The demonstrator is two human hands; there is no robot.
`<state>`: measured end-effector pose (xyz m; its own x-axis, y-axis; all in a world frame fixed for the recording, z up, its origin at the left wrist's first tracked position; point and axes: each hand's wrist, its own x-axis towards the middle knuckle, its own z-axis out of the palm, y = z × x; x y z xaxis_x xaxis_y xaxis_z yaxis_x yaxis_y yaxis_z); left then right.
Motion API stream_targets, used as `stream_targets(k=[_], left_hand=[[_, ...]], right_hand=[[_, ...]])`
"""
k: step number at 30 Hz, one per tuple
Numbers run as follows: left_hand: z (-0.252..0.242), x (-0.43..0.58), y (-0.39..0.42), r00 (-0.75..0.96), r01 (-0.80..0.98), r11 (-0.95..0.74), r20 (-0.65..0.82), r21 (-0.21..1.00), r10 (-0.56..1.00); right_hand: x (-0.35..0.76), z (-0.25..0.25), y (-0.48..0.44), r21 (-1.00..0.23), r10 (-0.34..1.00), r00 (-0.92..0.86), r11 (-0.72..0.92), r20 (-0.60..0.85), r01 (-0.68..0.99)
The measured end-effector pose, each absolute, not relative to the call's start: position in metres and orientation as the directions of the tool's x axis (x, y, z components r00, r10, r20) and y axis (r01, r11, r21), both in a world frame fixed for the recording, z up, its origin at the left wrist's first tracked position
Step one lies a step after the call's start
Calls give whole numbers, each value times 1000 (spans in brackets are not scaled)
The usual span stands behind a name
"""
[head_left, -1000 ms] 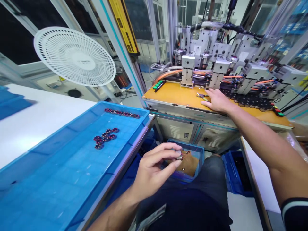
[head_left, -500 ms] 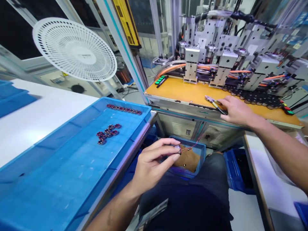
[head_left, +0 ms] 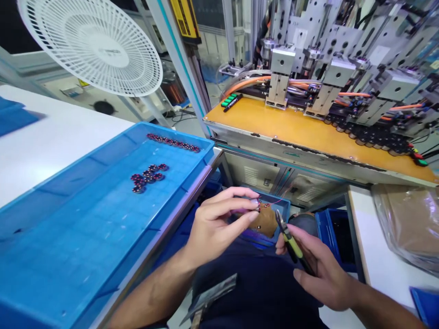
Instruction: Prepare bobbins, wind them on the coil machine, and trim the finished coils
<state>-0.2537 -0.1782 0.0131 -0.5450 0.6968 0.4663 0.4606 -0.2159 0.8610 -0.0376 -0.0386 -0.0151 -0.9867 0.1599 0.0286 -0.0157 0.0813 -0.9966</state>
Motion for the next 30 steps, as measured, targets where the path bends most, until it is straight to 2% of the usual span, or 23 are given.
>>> stream_targets(k=[3, 8, 15, 24, 26, 30], left_hand=[[13, -251, -178, -544, 453, -210, 456, 866, 704], [15, -250, -181, -544, 452, -211, 456, 867, 705], [14, -250, -184, -541, 458, -216, 464, 862, 702], [13, -250, -184, -527, 464, -225, 471, 857, 707], [13, -250, -183, -526, 460, -220, 463, 860, 714], [12, -252, -183, -511, 484, -231, 486, 844, 709]], right_hand=[[-45, -19, -39, -999, 127, -991, 30, 36, -33], [-55, -16, -40, -992, 96, -988, 34, 120, -117], [-63, -10, -44, -990, 119, -983, 20, 140, -138], [-65, -10, -45, -981, 142, -975, 113, 173, -157], [-65, -12, -46, -984, 154, -977, 126, 146, -128], [-65, -10, -48, -996, 242, -969, 52, -52, 66]])
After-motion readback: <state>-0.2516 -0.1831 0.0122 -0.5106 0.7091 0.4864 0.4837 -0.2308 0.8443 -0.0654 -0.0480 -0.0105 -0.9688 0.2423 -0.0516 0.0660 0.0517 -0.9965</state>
